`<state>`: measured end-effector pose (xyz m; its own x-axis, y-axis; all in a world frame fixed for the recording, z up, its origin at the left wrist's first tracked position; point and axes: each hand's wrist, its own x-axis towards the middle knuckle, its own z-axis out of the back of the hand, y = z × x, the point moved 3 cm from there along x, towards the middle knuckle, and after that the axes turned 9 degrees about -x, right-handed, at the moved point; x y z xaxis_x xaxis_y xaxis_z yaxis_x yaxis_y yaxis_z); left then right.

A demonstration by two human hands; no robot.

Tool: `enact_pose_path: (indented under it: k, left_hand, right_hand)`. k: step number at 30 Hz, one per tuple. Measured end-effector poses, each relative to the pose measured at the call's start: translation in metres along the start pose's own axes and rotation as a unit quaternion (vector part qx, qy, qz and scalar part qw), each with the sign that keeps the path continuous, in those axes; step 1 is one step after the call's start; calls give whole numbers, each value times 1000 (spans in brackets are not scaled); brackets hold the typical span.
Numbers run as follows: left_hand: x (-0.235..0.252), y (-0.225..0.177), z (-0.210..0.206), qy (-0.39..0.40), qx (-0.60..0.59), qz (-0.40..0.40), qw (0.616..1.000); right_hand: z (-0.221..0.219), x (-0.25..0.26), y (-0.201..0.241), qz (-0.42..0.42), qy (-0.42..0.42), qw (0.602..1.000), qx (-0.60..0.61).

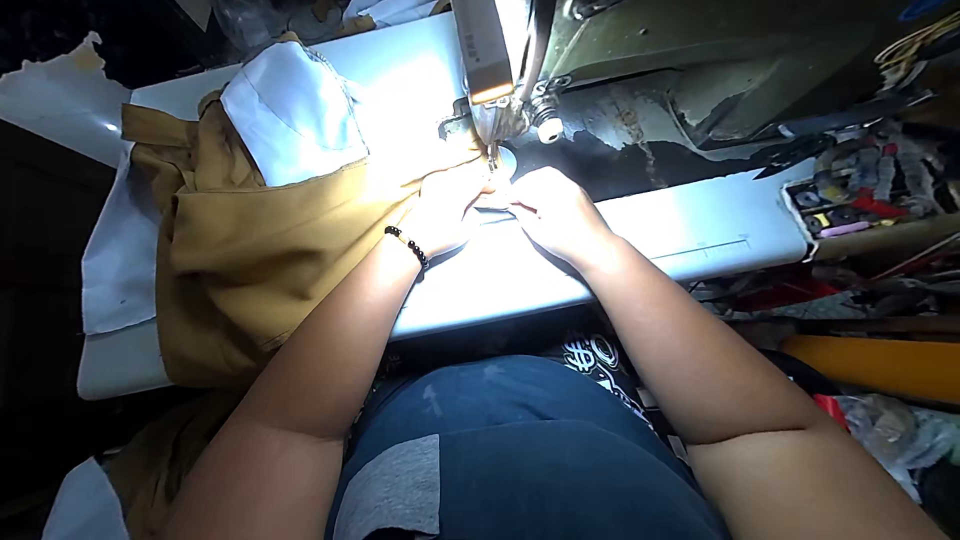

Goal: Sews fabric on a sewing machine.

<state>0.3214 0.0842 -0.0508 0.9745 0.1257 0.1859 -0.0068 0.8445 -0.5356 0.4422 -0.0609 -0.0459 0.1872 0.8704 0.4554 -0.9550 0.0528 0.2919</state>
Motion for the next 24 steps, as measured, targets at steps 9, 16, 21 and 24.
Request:
enact_pose_path:
  k: [9, 16, 21, 24]
  left_hand:
    - [19, 4, 10, -8, 21, 17, 1000]
    - [29, 11, 12, -34, 40, 51, 997]
    - [24, 15, 7, -41, 49, 52, 997]
    - [24, 15, 6, -66, 43, 28, 997]
  right_hand:
    - [-4, 19, -10, -18, 64, 998, -23]
    - [-16, 28, -20, -31, 55, 998, -11]
    - [36, 9, -12, -20, 38, 999, -6]
    - [121, -4, -45, -40, -133, 990, 11]
